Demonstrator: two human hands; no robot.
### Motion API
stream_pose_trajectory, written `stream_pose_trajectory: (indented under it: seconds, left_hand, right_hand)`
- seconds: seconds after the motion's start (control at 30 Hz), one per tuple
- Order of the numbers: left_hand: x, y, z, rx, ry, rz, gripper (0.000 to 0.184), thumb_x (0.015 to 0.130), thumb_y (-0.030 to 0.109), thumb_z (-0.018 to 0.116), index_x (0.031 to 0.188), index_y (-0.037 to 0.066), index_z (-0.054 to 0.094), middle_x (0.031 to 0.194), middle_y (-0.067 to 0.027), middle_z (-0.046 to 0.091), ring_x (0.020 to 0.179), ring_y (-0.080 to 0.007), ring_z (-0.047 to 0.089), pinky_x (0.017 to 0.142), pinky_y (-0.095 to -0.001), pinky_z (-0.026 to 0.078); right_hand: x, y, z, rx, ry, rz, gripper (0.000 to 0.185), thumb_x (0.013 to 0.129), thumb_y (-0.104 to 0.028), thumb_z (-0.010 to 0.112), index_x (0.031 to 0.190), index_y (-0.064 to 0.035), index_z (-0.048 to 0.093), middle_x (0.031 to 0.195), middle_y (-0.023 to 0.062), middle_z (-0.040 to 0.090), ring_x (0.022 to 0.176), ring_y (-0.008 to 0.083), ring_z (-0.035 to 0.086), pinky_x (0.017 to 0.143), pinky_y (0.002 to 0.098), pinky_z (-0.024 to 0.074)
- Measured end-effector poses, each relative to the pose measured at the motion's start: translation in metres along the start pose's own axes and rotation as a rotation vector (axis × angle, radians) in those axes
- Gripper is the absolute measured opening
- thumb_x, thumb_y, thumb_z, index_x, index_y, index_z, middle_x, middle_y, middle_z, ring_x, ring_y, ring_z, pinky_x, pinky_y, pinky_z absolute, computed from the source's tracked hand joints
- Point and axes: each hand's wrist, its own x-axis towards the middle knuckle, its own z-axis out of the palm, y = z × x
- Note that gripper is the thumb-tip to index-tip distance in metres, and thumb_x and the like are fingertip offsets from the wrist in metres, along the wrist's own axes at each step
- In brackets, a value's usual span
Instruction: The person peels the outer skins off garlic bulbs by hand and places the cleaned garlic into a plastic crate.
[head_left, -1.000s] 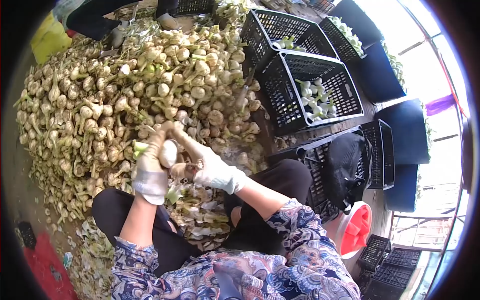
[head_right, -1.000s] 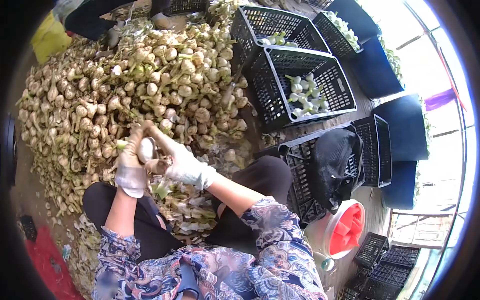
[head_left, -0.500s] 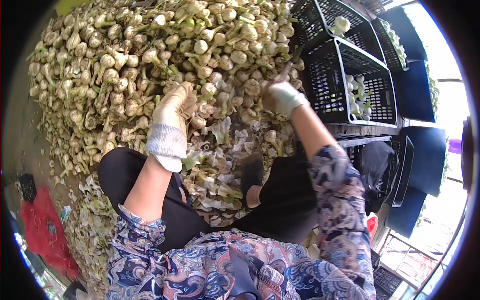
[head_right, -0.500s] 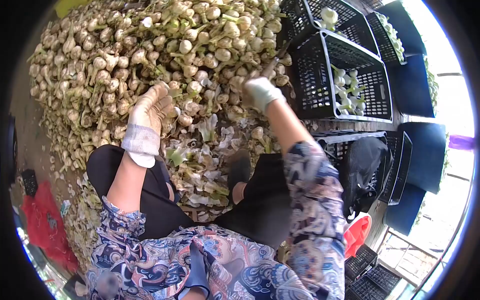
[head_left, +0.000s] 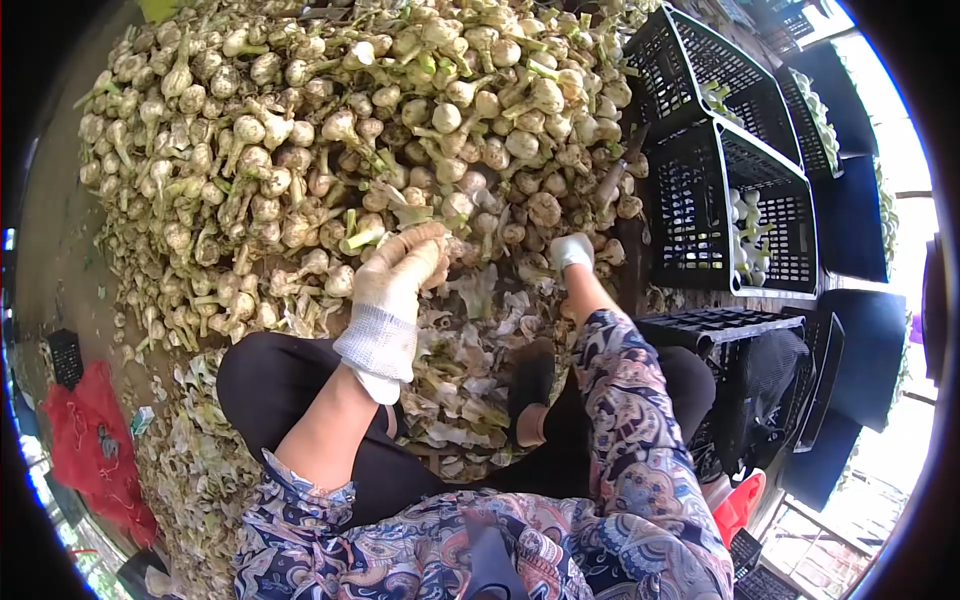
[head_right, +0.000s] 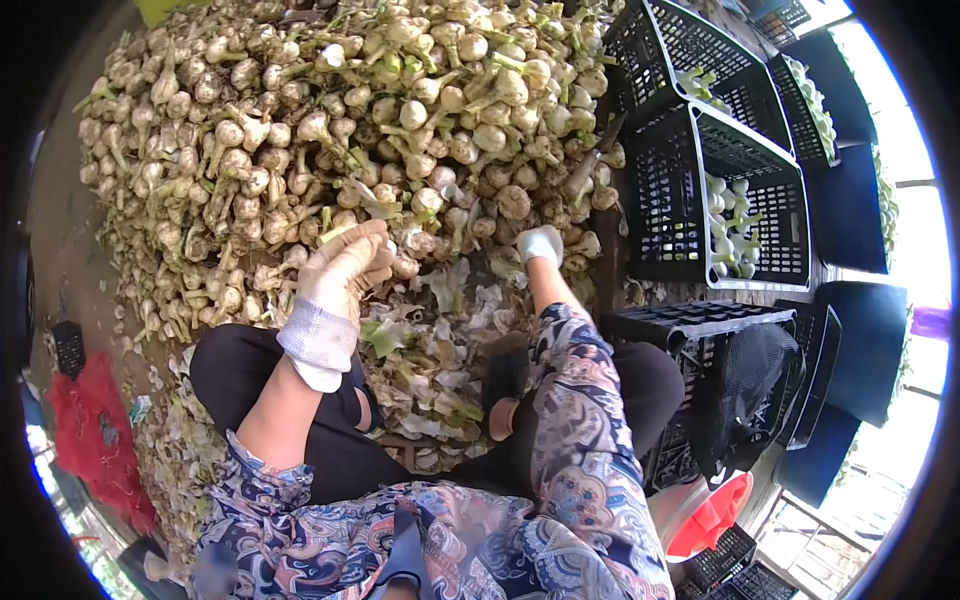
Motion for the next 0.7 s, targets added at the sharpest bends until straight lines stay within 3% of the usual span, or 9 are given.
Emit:
stream_pose_trajectory:
  seconds: [0.13, 0.17, 0.27, 0.3, 0.4, 0.53, 0.6, 0.63, 0.7]
  left_hand:
    - [0.001, 0.005, 0.001, -0.031, -0.008, -0.011, 0.022, 0.089, 0.009, 0.061, 0.109, 0.001, 0.063, 0.092, -0.0039, 0.066, 0.076, -0.0095, 0.062, 0.066, -0.0208, 0.051]
    - [0.003, 0.001, 0.000, -0.039, -0.035, -0.005, 0.022, 0.089, 0.009, 0.061, 0.109, 0.000, 0.063, 0.091, -0.0039, 0.066, 0.074, -0.0095, 0.061, 0.065, -0.0205, 0.050]
    - [0.006, -0.003, 0.002, -0.024, -0.041, -0.006, 0.024, 0.090, 0.016, 0.060, 0.111, 0.003, 0.063, 0.093, -0.0036, 0.066, 0.069, -0.0093, 0.060, 0.062, -0.0209, 0.050]
    - [0.007, -0.004, 0.003, -0.038, -0.045, -0.001, 0.025, 0.091, 0.020, 0.060, 0.111, 0.005, 0.063, 0.094, -0.0035, 0.066, 0.067, -0.0093, 0.060, 0.060, -0.0214, 0.050]
    - [-0.006, 0.010, 0.002, -0.049, -0.382, -0.214, 0.039, 0.094, 0.035, 0.054, 0.121, 0.008, 0.058, 0.101, -0.0040, 0.064, 0.087, -0.0125, 0.060, 0.069, -0.0267, 0.053]
    - [-0.031, 0.023, 0.004, -0.122, -0.600, -0.195, 0.050, 0.094, 0.035, 0.054, 0.131, 0.003, 0.047, 0.106, -0.0049, 0.061, 0.094, -0.0151, 0.059, 0.073, -0.0313, 0.053]
    - [-0.021, 0.014, 0.002, -0.188, -0.617, -0.014, 0.046, 0.089, 0.016, 0.062, 0.130, 0.002, 0.046, 0.108, -0.0073, 0.061, 0.091, -0.0162, 0.061, 0.078, -0.0304, 0.054]
    - [-0.021, 0.010, 0.006, -0.206, -0.557, 0.147, 0.048, 0.086, 0.009, 0.066, 0.129, 0.002, 0.047, 0.107, -0.0082, 0.061, 0.089, -0.0166, 0.062, 0.079, -0.0297, 0.055]
    - [-0.022, 0.010, 0.010, -0.079, -0.430, 0.262, 0.056, 0.077, 0.002, 0.073, 0.127, 0.003, 0.048, 0.109, -0.0090, 0.061, 0.095, -0.0162, 0.061, 0.087, -0.0279, 0.052]
  right_hand:
    - [0.028, -0.001, -0.038, -0.527, 0.037, -0.691, 0.027, 0.082, -0.028, 0.055, 0.084, -0.0057, 0.071, 0.092, 0.0229, 0.066, 0.092, 0.0324, 0.065, 0.076, 0.0362, 0.0532]
    - [-0.034, -0.028, -0.089, -1.085, 0.084, -1.046, 0.022, 0.087, -0.019, 0.053, 0.086, -0.0049, 0.070, 0.081, 0.0186, 0.068, 0.078, 0.0280, 0.068, 0.069, 0.0333, 0.0532]
    - [-0.133, -0.045, -0.142, 0.237, -0.265, -0.756, 0.014, 0.087, -0.016, 0.063, 0.094, -0.0056, 0.068, 0.074, 0.0082, 0.065, 0.061, 0.0198, 0.057, 0.062, 0.0312, 0.0496]
    - [-0.151, -0.039, -0.143, 0.350, -0.205, -1.014, 0.015, 0.087, -0.013, 0.067, 0.097, -0.0019, 0.066, 0.077, 0.0014, 0.064, 0.072, 0.0097, 0.056, 0.068, 0.0264, 0.0482]
    - [-0.211, -0.035, -0.155, 0.271, 0.135, -1.377, 0.030, 0.069, 0.008, 0.065, 0.096, -0.0031, 0.065, 0.089, 0.0117, 0.062, 0.082, 0.0280, 0.061, 0.075, 0.0339, 0.0492]
    - [-0.235, -0.024, -0.148, 0.009, 0.429, -1.478, 0.050, 0.056, 0.004, 0.066, 0.104, -0.0087, 0.062, 0.100, 0.0097, 0.058, 0.097, 0.0319, 0.054, 0.086, 0.0413, 0.0429]
    - [-0.229, -0.026, -0.129, 0.487, 0.526, -1.383, 0.050, 0.065, 0.000, 0.070, 0.114, -0.0060, 0.058, 0.106, 0.0134, 0.057, 0.096, 0.0300, 0.057, 0.085, 0.0351, 0.0465]
    - [-0.228, -0.029, -0.119, 0.718, 0.387, -1.137, 0.048, 0.075, -0.003, 0.070, 0.119, -0.0025, 0.053, 0.109, 0.0133, 0.057, 0.094, 0.0243, 0.058, 0.082, 0.0312, 0.0485]
    - [-0.232, -0.029, -0.122, 1.282, -0.498, -0.678, 0.038, 0.090, -0.015, 0.061, 0.122, 0.0017, 0.049, 0.090, 0.0041, 0.060, 0.079, 0.0120, 0.059, 0.074, 0.0270, 0.0496]
